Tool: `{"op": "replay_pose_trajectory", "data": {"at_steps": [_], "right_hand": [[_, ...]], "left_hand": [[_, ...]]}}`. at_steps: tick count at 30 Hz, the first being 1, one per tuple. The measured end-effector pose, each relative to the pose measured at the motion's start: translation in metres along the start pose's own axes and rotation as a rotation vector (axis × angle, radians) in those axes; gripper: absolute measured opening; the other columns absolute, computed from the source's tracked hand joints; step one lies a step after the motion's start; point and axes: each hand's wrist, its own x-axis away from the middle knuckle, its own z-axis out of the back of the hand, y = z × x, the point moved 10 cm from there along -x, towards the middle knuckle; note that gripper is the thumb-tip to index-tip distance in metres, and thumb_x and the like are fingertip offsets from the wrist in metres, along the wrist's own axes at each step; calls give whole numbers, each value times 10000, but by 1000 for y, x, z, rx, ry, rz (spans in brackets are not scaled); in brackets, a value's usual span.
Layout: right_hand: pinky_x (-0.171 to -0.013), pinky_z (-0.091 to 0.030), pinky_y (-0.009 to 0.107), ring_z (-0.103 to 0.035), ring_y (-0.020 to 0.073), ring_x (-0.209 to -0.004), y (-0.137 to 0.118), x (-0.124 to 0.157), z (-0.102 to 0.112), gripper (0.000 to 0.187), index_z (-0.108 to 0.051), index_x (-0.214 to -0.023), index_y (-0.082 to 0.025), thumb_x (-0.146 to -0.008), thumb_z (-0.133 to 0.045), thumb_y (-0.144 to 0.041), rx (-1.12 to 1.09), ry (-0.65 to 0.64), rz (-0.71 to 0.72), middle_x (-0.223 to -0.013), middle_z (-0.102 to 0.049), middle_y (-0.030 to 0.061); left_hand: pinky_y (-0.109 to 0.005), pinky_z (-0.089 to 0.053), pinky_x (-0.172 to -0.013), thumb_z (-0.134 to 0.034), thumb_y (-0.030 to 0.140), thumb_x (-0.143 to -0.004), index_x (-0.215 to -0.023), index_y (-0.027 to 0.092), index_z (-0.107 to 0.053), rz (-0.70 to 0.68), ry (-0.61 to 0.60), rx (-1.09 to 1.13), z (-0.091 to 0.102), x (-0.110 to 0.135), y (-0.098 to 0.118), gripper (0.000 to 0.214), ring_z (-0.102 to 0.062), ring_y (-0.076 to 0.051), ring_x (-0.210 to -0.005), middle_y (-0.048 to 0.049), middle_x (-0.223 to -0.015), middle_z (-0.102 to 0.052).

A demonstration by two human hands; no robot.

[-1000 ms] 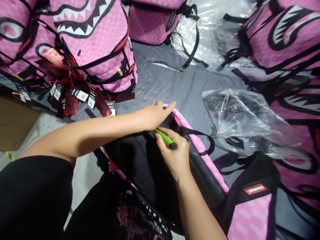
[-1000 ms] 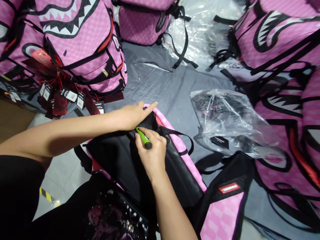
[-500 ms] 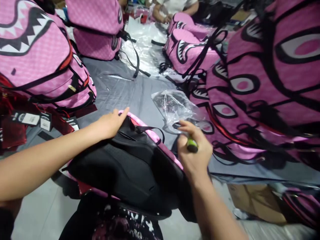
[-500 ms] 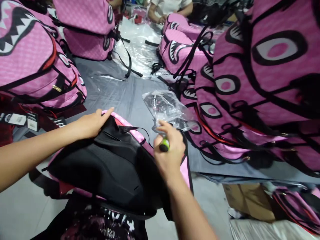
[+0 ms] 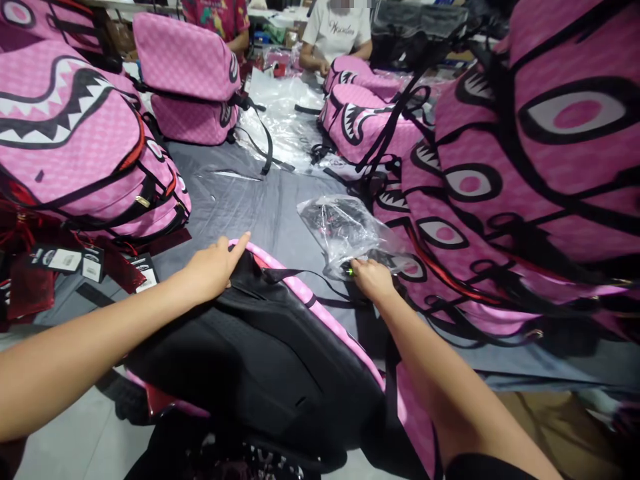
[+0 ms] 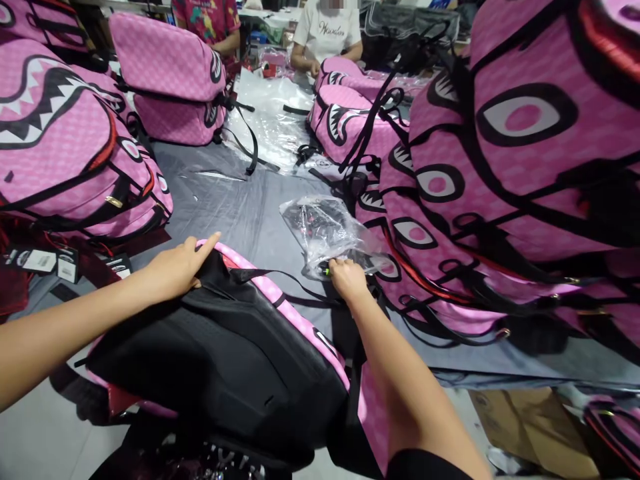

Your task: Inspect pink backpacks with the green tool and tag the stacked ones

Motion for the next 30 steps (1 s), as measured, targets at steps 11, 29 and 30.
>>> {"op": "replay_pose_trajectory", "data": {"at_steps": [11, 29, 30], "right_hand": [[-604, -459, 278, -601, 183, -678, 26, 54, 81, 330, -665, -1030, -117, -871, -546, -381, -570, 335, -284, -817, -682, 77], [-575, -340, 241, -661, 168, -679, -262, 98, 132, 187, -686, -832, -219, -796, -569, -78, -334, -31, 469, -728, -714, 14], [-571, -330, 245, -660, 170, -683, -266, 99, 132, 191, -678, -824, -218, -799, -554, -74, -291, -53, 472, -734, -714, 19]], "left_hand": [[-444, -541, -845, -668, 294, -825, -1561, 259, -110, 14, 45, 143, 6, 3, -8, 925, -607, -356, -1124, -184, -1311, -512], [-422, -445, -1094, -658, 352, -852, -1446, 201, -404, 150, 485, 741, -37, 103, -57, 663, -528, -250, -1299, -85, -1445, -518], [-428, -454, -1084, -654, 354, -857, -1447, 200, -401, 143, 489, 732, -37, 103, -56, 660, -529, -255, -1298, -89, -1444, -519]]}}
